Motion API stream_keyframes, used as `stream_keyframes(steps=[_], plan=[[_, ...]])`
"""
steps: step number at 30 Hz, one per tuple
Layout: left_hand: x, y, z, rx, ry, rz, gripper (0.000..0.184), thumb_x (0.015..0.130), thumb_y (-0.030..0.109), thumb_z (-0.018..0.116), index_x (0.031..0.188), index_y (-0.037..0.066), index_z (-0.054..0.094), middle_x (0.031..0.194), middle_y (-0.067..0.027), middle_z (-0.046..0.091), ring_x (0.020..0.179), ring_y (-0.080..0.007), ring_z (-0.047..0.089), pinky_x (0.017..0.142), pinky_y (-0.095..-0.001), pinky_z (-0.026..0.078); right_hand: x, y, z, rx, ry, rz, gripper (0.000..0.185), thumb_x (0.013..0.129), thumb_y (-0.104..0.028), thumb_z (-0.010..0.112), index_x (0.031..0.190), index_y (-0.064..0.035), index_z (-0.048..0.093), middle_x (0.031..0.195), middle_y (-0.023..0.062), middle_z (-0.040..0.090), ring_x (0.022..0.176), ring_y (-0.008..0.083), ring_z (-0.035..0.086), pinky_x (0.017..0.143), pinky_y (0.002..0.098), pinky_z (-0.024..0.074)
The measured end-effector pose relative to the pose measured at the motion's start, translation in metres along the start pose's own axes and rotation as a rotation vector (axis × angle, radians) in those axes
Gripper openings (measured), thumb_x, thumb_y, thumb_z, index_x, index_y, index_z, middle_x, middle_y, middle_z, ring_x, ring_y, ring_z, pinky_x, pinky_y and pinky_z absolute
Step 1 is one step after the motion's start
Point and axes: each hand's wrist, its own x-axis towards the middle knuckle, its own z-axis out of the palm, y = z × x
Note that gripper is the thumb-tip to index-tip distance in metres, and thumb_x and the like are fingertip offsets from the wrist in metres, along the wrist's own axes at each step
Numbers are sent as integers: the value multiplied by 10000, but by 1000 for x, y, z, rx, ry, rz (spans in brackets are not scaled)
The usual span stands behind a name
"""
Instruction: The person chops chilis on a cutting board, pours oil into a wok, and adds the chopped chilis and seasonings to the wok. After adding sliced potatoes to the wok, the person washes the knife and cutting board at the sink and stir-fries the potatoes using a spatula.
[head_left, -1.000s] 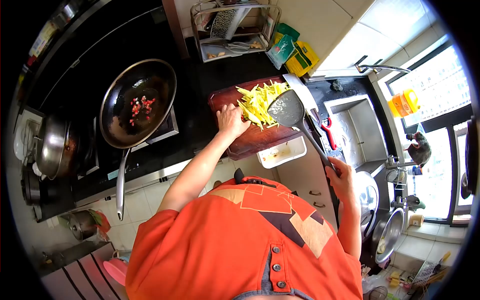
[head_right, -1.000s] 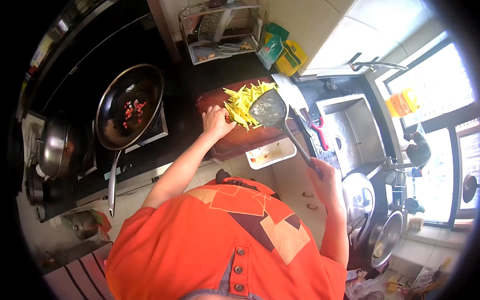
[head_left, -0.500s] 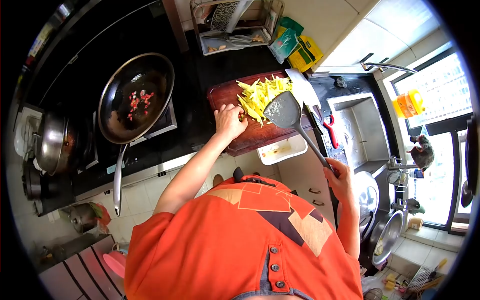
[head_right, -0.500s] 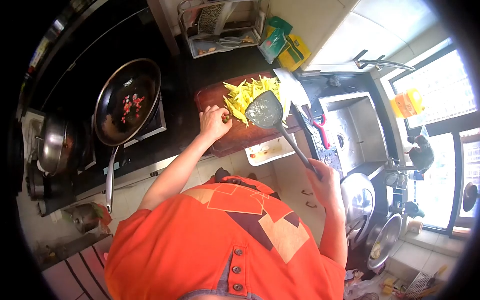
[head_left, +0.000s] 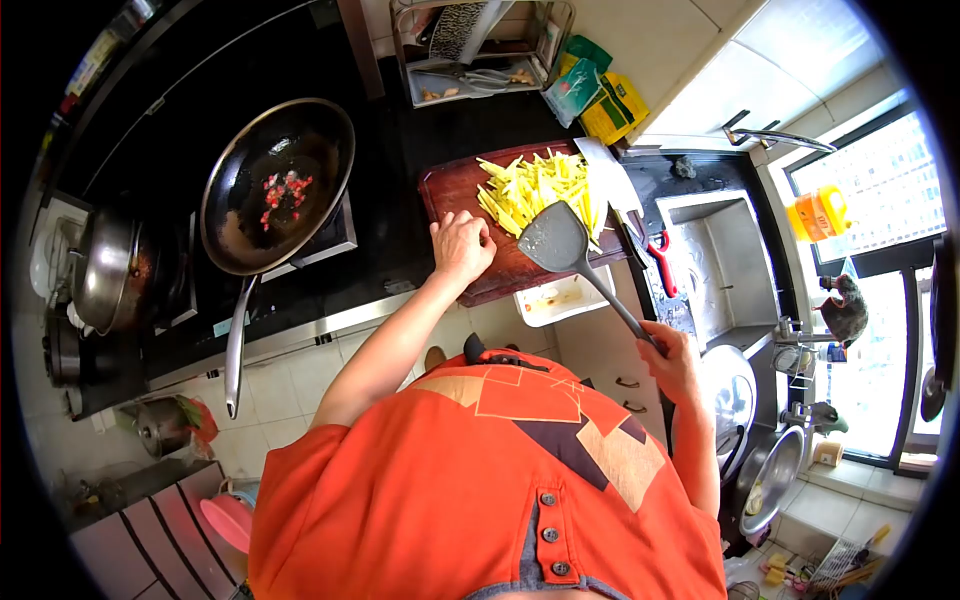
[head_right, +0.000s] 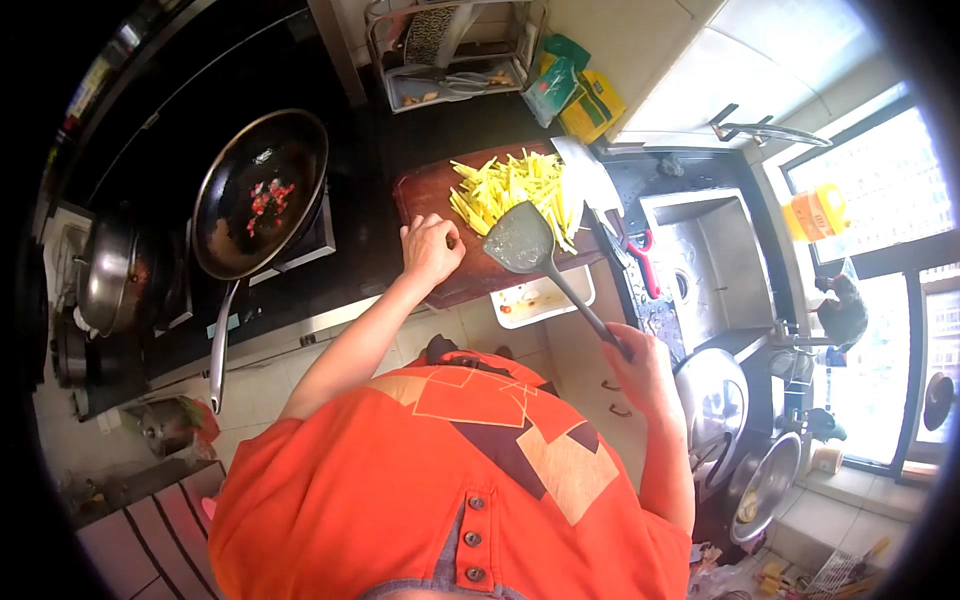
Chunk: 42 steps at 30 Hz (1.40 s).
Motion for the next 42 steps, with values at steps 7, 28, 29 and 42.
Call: stream_keyframes(steps=[7,28,29,42], plan=[[13,6,16,-37,86,-3,135,697,224,733,764,134,657,872,-36,612,925,-243,556,753,-428,412,2,-6,-5,-36,-4,-48,312,809,-123,641,1101,-14,651,774,178,665,693,239,641,694,337,491],[-13,-39,-31,-241,-243,-51,411,695,120,714,1075,3,611,1099,-165,539,927,-278,592,869,-361,496,77,-33,-23,-397,-360,-316,240,820,-130,563,1005,-26,677,884,210,656,860,375,630,765,429,489],[-7,-34,-31,-213,-283,-82,421,695,110,703,1084,-11,596,1131,-197,530,1051,-334,558,915,-389,477,85,-38,-25,-424,-401,-326,239,816,-131,568,1000,-25,678,889,209,658,859,370,632,763,426,490],[20,-24,-15,-159,-389,-14,147,725,-26,592,835,8,683,863,-169,653,825,-309,654,737,-388,526,128,-47,-6,-513,-355,-548,223,810,-140,595,954,10,678,886,203,669,846,373,631,774,426,491]])
